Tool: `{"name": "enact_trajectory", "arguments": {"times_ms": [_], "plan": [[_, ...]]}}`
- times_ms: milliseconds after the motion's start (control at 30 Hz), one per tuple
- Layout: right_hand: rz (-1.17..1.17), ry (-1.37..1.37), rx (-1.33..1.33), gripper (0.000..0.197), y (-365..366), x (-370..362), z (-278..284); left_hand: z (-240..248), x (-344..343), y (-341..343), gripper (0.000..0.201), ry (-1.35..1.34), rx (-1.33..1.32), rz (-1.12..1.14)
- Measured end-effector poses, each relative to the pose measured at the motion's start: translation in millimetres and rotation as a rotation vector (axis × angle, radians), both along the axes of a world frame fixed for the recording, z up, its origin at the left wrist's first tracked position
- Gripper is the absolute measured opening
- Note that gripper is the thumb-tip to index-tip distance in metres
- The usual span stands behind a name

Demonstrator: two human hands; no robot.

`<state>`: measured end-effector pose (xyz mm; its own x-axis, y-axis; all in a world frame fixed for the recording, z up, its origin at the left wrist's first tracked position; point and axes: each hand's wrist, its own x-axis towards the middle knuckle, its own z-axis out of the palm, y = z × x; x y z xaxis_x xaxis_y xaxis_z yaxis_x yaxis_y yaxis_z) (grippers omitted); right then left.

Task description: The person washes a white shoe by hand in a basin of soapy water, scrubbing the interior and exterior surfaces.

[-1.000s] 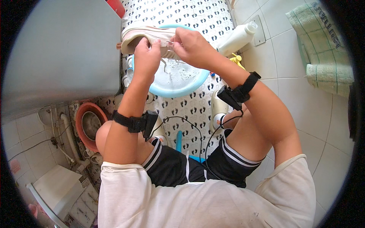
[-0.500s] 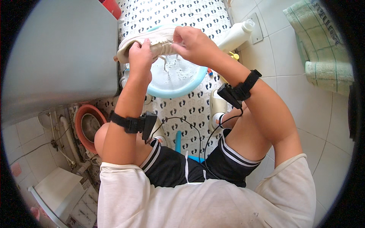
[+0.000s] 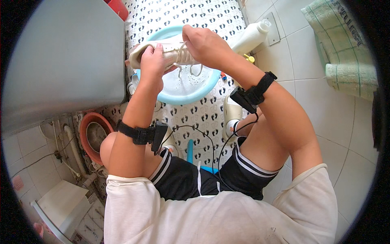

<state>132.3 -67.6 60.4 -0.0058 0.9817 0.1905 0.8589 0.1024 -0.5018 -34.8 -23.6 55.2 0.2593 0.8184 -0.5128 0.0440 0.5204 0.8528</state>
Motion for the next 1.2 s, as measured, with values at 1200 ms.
{"name": "enact_trajectory", "arguments": {"times_ms": [1200], "plan": [[0.305,-0.151,-0.011,0.015,-12.0,-13.4,-12.1,-5.6,-9.5,2.9,0.036,-0.069,-0.092,-0.186]]}}
